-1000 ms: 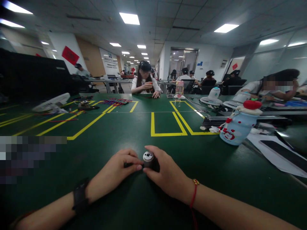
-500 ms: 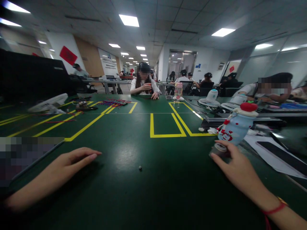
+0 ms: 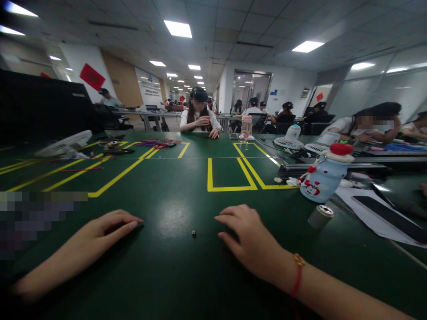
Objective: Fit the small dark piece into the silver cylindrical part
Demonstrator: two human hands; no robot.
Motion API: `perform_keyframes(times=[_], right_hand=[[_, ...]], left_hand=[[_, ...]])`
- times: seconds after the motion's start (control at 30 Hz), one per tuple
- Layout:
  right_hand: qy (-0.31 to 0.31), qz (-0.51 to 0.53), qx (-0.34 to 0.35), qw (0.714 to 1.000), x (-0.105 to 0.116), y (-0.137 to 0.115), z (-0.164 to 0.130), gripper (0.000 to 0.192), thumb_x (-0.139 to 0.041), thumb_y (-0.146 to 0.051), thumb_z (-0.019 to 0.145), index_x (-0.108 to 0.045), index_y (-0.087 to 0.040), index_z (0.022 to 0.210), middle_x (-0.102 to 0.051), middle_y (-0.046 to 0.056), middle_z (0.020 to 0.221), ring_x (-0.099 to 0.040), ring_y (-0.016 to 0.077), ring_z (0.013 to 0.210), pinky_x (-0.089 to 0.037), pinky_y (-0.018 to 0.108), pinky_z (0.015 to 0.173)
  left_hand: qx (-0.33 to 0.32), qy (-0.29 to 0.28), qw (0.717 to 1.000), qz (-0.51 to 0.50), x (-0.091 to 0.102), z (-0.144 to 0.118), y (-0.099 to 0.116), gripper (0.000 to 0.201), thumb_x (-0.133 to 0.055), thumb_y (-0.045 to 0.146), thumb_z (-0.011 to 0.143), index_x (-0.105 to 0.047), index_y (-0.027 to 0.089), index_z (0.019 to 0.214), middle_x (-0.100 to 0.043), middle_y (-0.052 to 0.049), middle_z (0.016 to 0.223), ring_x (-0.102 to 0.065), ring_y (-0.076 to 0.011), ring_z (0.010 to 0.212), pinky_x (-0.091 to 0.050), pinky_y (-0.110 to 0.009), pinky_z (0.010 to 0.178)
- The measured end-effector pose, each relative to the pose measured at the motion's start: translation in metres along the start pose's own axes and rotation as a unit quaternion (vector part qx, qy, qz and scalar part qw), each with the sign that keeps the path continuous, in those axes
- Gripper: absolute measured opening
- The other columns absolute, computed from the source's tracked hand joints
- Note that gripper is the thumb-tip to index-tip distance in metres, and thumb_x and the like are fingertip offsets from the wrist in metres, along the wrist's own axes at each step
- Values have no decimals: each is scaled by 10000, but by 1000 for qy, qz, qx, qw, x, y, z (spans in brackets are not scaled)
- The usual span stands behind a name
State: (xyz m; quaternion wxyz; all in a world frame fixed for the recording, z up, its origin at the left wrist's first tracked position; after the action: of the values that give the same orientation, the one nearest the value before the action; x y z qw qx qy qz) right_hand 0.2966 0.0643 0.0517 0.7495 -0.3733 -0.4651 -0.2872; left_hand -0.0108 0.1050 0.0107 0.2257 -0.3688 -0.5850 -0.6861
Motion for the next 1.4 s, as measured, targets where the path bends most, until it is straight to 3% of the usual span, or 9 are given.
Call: perform_keyframes(times=[0.1,0.23,0.37,0.47,0.57,0.8,1.13,1.3,1.4], right_hand=[[-36,57,46,997,-31,-46,31,263,-550,-298,875,-640,-263,1119,-626,42,1078,-534,182,984,-428,354,839],[-26,52,42,997,-22,-37,40,206,-471,-230,909,-677,-215,912,-647,37,919,-553,162,870,-437,332,785],[55,-69,-31,996,53,36,6,197,-495,-294,886,-669,-230,952,-659,54,966,-583,194,893,-443,369,821],[91,-193,-175,961,111,116,-43,247,-542,-388,848,-692,-208,927,-669,94,962,-592,226,860,-427,405,796],[56,-208,-306,928,133,177,-87,254,-580,-387,816,-716,-176,857,-686,123,909,-603,207,777,-424,393,746],[65,-197,-404,891,140,197,-113,351,-520,-490,825,-730,-211,869,-695,115,903,-620,197,794,-399,372,701],[63,-143,-432,888,139,216,-123,293,-620,-462,777,-757,-224,880,-711,126,956,-639,206,829,-401,381,754],[75,-34,-435,897,129,225,-137,450,-642,-505,754,-678,-286,1145,-663,117,1152,-642,234,958,-420,382,839],[66,-20,-456,888,121,222,-139,545,-638,-573,730,-668,-245,1164,-674,142,1113,-662,242,896,-455,379,789]], left_hand=[[-8,5,1000,7,1,-2,1,299,-499,500,890,-677,289,1007,-660,-30,1092,-606,-262,1035,-461,-427,934],[-11,13,1000,14,3,-4,2,283,-504,477,893,-680,289,1010,-666,-19,1082,-613,-240,1016,-472,-381,919],[-11,12,1000,19,0,-3,4,285,-499,477,893,-685,288,999,-662,-14,1074,-613,-231,999,-480,-353,900],[-12,13,1000,22,-3,-1,5,293,-507,489,884,-692,280,973,-659,-17,1064,-616,-231,987,-485,-348,886],[-13,15,1000,20,-4,1,6,307,-499,499,887,-687,277,985,-650,-24,1073,-617,-233,986,-484,-362,887],[-5,17,1000,17,-2,-1,5,294,-506,491,881,-693,288,983,-650,-15,1067,-617,-230,980,-480,-365,886],[-21,15,999,23,-3,0,3,308,-505,496,878,-697,281,989,-656,-35,1062,-620,-247,969,-491,-393,881],[-15,17,999,26,-2,-1,5,298,-495,482,888,-697,285,984,-656,-25,1066,-620,-235,974,-489,-370,881],[-19,22,999,25,-2,0,6,305,-501,490,882,-697,284,992,-654,-30,1067,-618,-239,975,-489,-377,884]])
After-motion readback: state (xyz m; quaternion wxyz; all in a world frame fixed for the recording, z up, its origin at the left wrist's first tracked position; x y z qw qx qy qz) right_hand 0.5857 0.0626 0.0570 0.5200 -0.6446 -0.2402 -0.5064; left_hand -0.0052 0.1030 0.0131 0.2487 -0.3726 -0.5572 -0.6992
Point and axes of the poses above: each hand's wrist, its own z-axis towards the middle knuckle, its own x-axis out of the back of the hand, y = z × x, the point moved 9 cm from there along z, towards the middle knuckle
